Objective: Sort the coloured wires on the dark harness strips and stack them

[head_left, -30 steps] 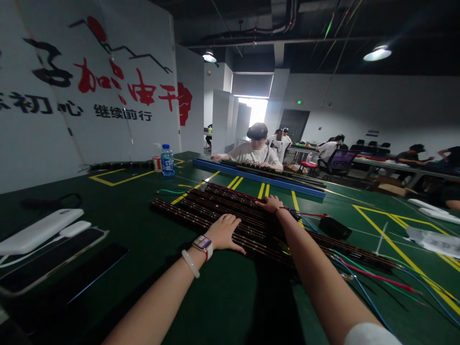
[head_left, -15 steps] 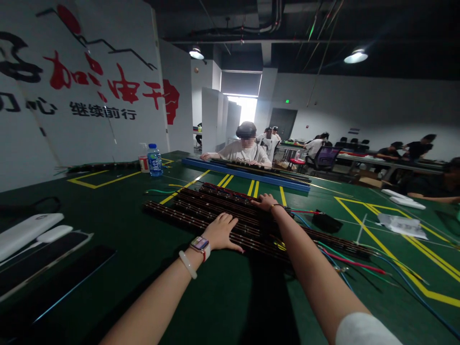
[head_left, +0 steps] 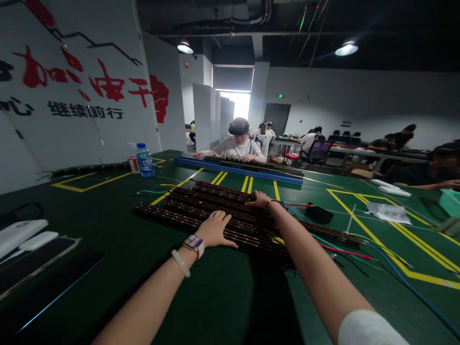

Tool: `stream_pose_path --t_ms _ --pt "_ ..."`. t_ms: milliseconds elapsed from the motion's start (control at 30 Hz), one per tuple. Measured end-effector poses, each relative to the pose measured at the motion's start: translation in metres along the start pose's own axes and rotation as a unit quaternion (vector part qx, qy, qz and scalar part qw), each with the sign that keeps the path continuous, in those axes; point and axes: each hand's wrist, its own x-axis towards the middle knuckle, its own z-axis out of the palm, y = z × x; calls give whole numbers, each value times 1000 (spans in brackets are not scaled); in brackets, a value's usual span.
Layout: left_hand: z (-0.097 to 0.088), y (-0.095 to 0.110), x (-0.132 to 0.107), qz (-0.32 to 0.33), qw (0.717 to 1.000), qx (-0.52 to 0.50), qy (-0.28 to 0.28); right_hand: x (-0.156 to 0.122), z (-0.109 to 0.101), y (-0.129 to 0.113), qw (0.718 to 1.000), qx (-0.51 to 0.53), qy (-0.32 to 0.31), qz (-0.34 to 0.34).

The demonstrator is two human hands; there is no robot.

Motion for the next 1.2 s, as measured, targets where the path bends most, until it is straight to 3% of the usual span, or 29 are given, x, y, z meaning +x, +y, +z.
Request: stream_pose_path --t_ms 433,800,1200 --pt "-1 0 2 -10 1000 -20 -15 12 5 -18 998 -7 -7 63" --pt "1 -1 2 -15 999 -22 -23 -1 9 -31 995 -24 23 89" --pt "-2 0 3 -11 999 -21 -22 -12 7 -29 995 -36 22 92"
